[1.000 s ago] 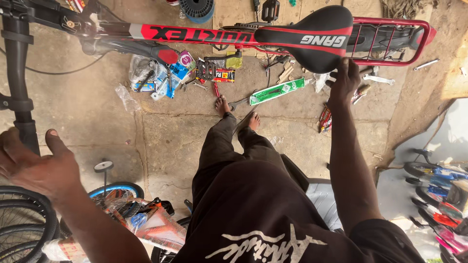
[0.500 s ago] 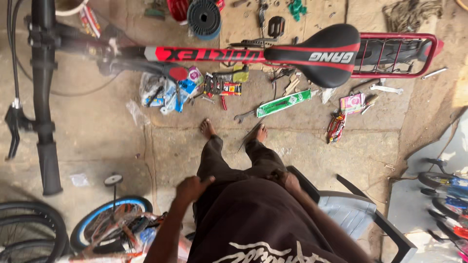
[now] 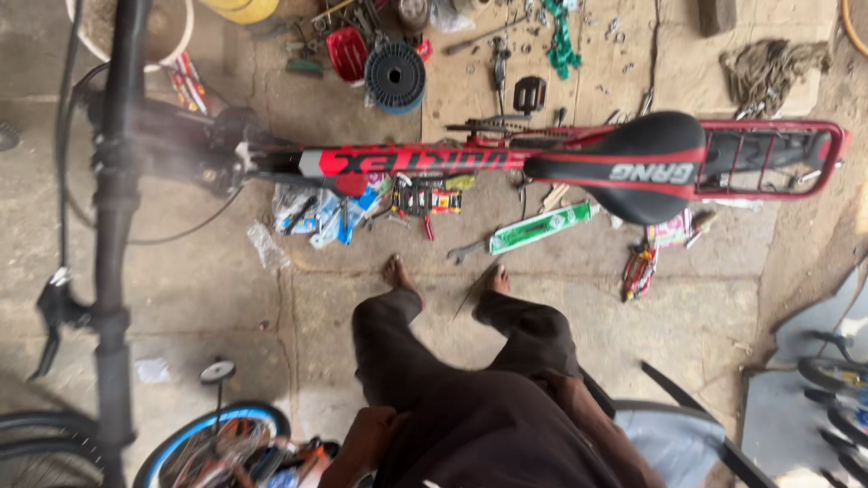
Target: The person is assembling a bicycle, specifically attaching a pedal to the crank arm using a wrench. They then stand up, move the partially assembled bicycle, and sit down again to attach the second pedal to the other crank arm.
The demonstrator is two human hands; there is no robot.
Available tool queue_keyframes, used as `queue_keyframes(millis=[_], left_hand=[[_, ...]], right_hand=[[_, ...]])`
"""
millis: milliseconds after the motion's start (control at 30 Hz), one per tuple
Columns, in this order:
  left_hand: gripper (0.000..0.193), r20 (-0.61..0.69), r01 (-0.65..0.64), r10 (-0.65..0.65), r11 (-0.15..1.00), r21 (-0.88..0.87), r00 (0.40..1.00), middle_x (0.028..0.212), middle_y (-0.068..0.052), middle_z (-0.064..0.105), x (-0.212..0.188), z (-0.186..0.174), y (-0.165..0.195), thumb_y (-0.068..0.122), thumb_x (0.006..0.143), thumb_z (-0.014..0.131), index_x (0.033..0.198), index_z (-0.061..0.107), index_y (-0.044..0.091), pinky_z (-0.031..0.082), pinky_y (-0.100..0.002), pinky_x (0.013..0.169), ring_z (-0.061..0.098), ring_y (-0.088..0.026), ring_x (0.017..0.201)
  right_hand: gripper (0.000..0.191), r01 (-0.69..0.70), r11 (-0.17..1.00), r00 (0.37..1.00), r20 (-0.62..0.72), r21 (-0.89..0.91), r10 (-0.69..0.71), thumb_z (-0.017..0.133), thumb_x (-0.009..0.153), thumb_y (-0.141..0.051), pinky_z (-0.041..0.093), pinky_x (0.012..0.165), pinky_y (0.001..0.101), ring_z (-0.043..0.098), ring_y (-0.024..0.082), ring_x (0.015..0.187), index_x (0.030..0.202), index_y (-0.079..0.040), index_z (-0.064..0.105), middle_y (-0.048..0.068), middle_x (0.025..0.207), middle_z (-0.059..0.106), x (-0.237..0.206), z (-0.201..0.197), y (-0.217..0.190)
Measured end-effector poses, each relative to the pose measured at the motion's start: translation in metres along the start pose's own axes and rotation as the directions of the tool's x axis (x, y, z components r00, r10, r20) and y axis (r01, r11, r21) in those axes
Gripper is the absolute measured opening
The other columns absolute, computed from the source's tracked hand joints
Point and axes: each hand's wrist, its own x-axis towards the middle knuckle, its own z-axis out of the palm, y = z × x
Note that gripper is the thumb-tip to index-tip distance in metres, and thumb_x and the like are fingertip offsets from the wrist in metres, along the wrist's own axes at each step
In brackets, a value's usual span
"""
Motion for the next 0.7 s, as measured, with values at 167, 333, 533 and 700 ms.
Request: queue_keyframes(millis=[167, 333, 533, 700], left_hand=[[0.036, -0.144, -0.194, 0.185, 0.98, -0.051, 0.972, 0.081, -0.021, 0.07, 0.163, -0.049, 0.025, 0.038, 0.087, 0.072, 0.088, 0.068, 0.002, 0.054, -0.047, 0.069, 0.07, -0.038, 0.079], [0.022, -0.52, -0.21, 0.276, 0.96, 0.183, 0.808, 0.082, -0.02, 0.07, 0.365, -0.09, 0.027, 0.029, 0.093, 0.064, 0.089, 0.065, 0.007, 0.052, -0.057, 0.071, 0.067, -0.044, 0.082], [0.021, -0.665, -0.117, 0.079, 0.993, -0.012, 0.743, 0.091, -0.021, 0.071, 0.502, -0.119, 0.022, 0.028, 0.094, 0.062, 0.103, 0.067, 0.009, 0.055, -0.055, 0.074, 0.068, -0.043, 0.088], [0.03, -0.696, -0.2, 0.143, 0.98, 0.0, 0.704, 0.107, -0.02, 0.073, 0.572, -0.129, 0.027, 0.031, 0.094, 0.063, 0.113, 0.067, 0.007, 0.056, -0.052, 0.087, 0.069, -0.04, 0.103]], right_hand=[[0.025, 0.392, 0.887, 0.863, -0.238, -0.244, -0.447, 0.073, 0.088, -0.019, 0.055, 0.073, 0.0471, 0.069, 0.04, 0.089, 0.109, -0.006, 0.069, 0.018, 0.095, 0.072, 0.129, -0.055, -0.103], [0.03, 0.535, 0.442, 0.02, -0.511, -0.72, -0.859, 0.087, 0.083, -0.007, 0.048, 0.067, 0.0462, 0.06, 0.033, 0.08, 0.106, -0.005, 0.069, 0.013, 0.093, 0.061, 0.284, -0.115, -0.194], [0.034, 0.638, 0.222, -0.166, -0.414, -0.737, -0.895, 0.092, 0.081, -0.002, 0.048, 0.064, 0.0385, 0.063, 0.027, 0.08, 0.101, -0.002, 0.064, 0.01, 0.094, 0.065, 0.293, -0.125, -0.199], [0.05, 0.252, 0.233, -0.246, -0.295, -0.939, -0.923, 0.087, 0.069, -0.021, 0.052, 0.079, 0.0554, 0.063, 0.045, 0.095, 0.104, 0.001, 0.058, 0.027, 0.11, 0.062, 0.273, -0.156, -0.214]])
